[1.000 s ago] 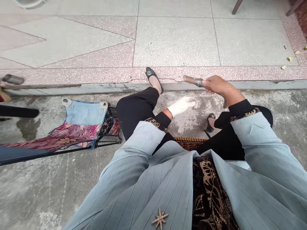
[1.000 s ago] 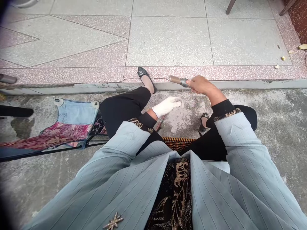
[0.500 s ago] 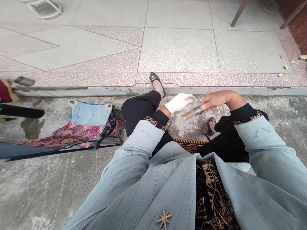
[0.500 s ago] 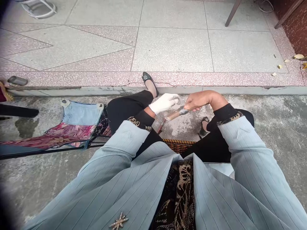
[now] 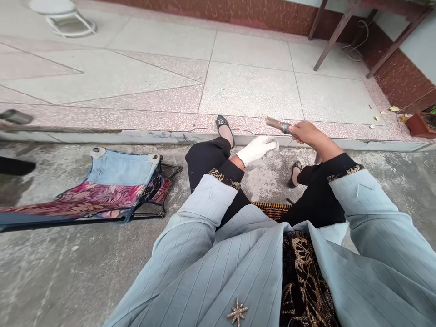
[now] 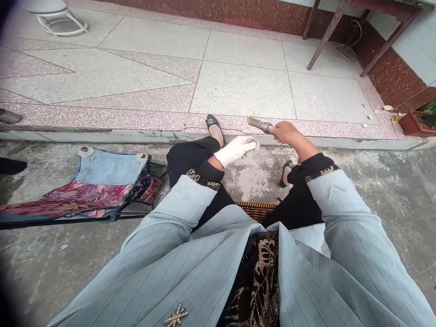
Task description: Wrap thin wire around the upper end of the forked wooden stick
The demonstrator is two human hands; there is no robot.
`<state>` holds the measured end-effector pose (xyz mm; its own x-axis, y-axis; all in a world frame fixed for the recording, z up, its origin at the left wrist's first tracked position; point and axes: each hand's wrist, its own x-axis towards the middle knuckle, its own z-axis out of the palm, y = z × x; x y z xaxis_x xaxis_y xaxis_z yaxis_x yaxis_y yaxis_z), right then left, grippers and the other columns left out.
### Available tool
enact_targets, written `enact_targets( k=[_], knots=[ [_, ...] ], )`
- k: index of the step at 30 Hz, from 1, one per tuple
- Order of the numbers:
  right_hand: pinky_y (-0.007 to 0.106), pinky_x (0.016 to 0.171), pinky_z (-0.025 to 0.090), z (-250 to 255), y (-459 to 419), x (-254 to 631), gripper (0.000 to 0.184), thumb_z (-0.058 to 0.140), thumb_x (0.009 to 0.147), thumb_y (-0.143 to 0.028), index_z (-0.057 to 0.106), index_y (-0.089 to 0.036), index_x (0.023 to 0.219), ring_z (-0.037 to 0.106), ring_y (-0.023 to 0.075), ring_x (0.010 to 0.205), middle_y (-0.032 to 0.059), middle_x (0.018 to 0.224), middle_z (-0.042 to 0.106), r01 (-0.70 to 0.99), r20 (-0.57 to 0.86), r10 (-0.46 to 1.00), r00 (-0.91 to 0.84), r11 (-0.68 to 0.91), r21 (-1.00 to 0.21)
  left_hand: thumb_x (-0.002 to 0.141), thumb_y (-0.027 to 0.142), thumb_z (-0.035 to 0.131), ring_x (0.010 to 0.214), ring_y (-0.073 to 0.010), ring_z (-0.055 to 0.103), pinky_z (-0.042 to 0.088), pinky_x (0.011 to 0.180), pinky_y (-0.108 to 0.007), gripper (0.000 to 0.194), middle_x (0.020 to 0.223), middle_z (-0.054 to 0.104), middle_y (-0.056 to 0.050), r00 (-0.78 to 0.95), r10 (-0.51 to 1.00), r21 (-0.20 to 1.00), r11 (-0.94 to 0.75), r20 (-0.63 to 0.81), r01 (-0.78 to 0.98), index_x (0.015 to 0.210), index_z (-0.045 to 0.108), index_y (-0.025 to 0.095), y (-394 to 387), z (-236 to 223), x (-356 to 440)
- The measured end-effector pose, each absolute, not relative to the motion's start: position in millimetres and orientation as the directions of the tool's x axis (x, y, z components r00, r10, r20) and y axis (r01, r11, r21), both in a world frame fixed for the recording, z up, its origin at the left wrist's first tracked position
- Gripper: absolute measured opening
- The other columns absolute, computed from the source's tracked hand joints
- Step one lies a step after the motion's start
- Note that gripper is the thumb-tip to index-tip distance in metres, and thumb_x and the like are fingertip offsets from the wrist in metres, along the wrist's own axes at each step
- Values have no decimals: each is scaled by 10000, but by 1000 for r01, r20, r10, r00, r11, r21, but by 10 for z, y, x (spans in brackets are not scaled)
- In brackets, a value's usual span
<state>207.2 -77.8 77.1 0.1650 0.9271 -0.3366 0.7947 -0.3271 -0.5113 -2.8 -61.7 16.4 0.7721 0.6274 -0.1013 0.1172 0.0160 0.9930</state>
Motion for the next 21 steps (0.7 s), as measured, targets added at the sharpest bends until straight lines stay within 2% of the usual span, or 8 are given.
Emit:
enact_targets(
  k=[2, 4, 7, 10, 14, 17, 19, 21],
  knots=[
    [261, 523, 417, 858, -786, 2054, 417, 548, 985, -459, 588, -131, 731, 504, 107, 495, 71, 663, 616, 566, -330, 934, 136, -347, -748, 929, 268, 486, 472, -58, 400, 310, 469, -175, 177, 577, 463, 46, 801, 590, 995, 34, -98, 97, 837, 579, 148, -572, 197, -55],
    [237, 470, 398, 936, -766, 2035, 416, 596, 958, -484, 591, -126, 747, 488, 95, 477, 53, 629, 585, 343, -320, 946, 46, -316, -885, 923, 275, 485, 486, -63, 408, 312, 487, -180, 174, 585, 465, 43, 823, 564, 996, 9, -74, 83, 840, 572, 150, -499, 210, -69],
    [210, 431, 388, 1023, -672, 2015, 441, 673, 892, -544, 603, -123, 780, 481, 84, 479, 40, 618, 570, 96, -280, 954, -103, -271, -958, 904, 286, 488, 510, -77, 412, 312, 521, -203, 182, 590, 461, 37, 829, 559, 990, -114, -9, 88, 812, 571, 153, -337, 190, -82],
    [201, 414, 385, 1036, -520, 2000, 489, 745, 805, -594, 602, -126, 783, 466, 75, 477, 26, 611, 557, -31, -225, 942, -250, -240, -970, 895, 324, 489, 568, -103, 439, 337, 578, -234, 220, 626, 491, 24, 801, 596, 931, -321, 56, 173, 786, 584, 158, -98, 152, -112],
    [209, 427, 397, 870, -298, 2020, 532, 776, 741, -627, 586, -131, 757, 462, 73, 472, 14, 607, 550, -79, -166, 901, -402, -215, -974, 891, 363, 475, 706, -147, 525, 384, 676, -265, 268, 726, 582, 3, 751, 658, 789, -486, 48, 376, 847, 640, 157, 318, 95, -198],
    [207, 423, 371, 689, -167, 2081, 539, 703, 790, -660, 582, -135, 783, 444, 71, 460, -6, 596, 542, -78, -150, 850, -506, -218, -973, 892, 333, 470, 736, -163, 569, 405, 692, -271, 282, 766, 639, -12, 733, 680, 697, -527, 3, 486, 906, 687, 153, 565, 35, -258],
    [206, 449, 372, 599, -114, 2113, 507, 658, 847, -630, 587, -133, 779, 455, 70, 477, -8, 616, 555, 47, -177, 734, -655, -194, -980, 896, 302, 475, 745, -172, 599, 411, 681, -267, 282, 792, 672, -27, 745, 666, 621, -569, -37, 539, 945, 711, 156, 636, -2, -268],
    [210, 494, 379, 538, -91, 2123, 483, 615, 901, -592, 593, -131, 755, 463, 66, 499, -11, 631, 559, 228, -252, 559, -790, -114, -967, 901, 293, 480, 744, -178, 616, 397, 658, -264, 288, 797, 689, -31, 748, 661, 517, -618, -66, 592, 1001, 723, 176, 639, -24, -256]
  ],
)
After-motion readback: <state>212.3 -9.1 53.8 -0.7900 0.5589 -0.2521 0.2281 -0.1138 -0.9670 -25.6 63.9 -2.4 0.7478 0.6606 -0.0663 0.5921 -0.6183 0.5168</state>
